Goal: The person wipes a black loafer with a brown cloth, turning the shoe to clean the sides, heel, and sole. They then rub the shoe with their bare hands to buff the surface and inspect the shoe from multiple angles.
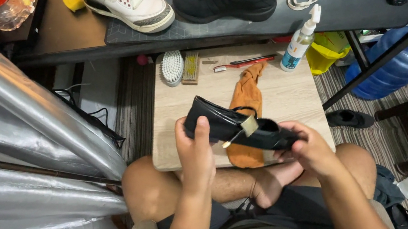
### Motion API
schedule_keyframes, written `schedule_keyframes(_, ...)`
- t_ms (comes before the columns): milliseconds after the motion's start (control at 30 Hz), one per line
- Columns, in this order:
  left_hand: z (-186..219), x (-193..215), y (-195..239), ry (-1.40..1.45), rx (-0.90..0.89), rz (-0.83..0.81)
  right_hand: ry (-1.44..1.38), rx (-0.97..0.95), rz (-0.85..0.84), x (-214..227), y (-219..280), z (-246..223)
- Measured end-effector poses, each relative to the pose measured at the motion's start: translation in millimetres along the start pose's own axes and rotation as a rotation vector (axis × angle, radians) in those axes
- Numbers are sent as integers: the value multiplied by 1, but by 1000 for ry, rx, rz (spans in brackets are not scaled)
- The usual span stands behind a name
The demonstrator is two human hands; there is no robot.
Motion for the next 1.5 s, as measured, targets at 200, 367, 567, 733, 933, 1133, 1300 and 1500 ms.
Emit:
schedule_keyframes(200, -13, 2, -1, -119, 176, -99, 143, 172, 319, 15, 17, -32)
schedule_keyframes(367, -6, -5, -3, -5, 224, -39, 619, 209, 493, -12, 44, -84)
schedule_keyframes(567, -53, 8, -18, 38, 253, -52, 999, 256, 533, -48, 70, -120)
schedule_keyframes(733, -10, -11, 0, -297, 160, -218, 809, 306, 475, -64, 65, -136)
schedule_keyframes(933, 24, -23, 8, -406, 57, -416, 383, 249, 393, -51, 54, -118)
schedule_keyframes(1133, 32, -20, 9, -238, 9, -678, 402, 60, 392, -27, 49, -108)
schedule_keyframes(1300, 25, -24, -1, -180, 192, -591, 785, 182, 352, -39, 64, -119)
schedule_keyframes(1500, -9, 2, -21, -401, 377, -250, 1005, 454, 254, -81, 80, -141)
Point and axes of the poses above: each hand's wrist, its own y-axis away from the middle knuckle, its own x-axis out of the back of the hand, z = x × y, the point moved 5 cm from there along -y, towards the middle knuckle, and after that the axes turned 7 degrees about -z, right-handed, at the moved point
